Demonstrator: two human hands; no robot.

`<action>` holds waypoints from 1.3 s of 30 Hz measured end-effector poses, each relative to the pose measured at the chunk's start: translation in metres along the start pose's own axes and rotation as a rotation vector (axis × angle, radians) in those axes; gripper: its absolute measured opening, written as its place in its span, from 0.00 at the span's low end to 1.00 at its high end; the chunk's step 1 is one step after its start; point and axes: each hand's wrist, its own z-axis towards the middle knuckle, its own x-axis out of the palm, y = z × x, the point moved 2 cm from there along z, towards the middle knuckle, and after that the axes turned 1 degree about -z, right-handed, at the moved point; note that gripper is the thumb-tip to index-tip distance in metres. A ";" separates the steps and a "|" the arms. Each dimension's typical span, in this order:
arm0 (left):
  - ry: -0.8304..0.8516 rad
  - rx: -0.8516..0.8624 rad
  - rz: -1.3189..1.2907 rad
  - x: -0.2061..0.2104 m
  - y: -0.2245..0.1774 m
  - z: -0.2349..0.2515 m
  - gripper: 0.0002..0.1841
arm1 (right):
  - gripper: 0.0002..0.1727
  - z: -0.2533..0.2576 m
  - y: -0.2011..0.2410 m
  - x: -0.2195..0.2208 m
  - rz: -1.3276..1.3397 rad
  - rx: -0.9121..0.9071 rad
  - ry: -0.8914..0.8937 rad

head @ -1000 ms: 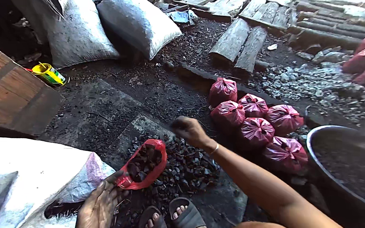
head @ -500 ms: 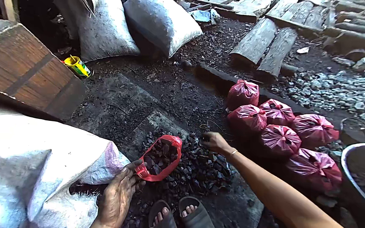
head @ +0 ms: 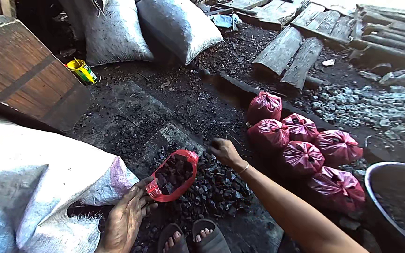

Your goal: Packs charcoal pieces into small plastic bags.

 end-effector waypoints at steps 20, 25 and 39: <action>-0.009 -0.008 -0.029 0.008 -0.001 -0.002 0.30 | 0.25 -0.020 -0.028 -0.015 0.104 0.099 -0.012; -0.006 0.000 -0.007 0.014 -0.003 0.002 0.30 | 0.19 -0.035 0.106 -0.041 0.204 -0.426 -0.002; -0.023 0.014 0.041 0.009 -0.006 -0.001 0.30 | 0.11 -0.041 0.107 -0.055 0.033 -0.432 -0.019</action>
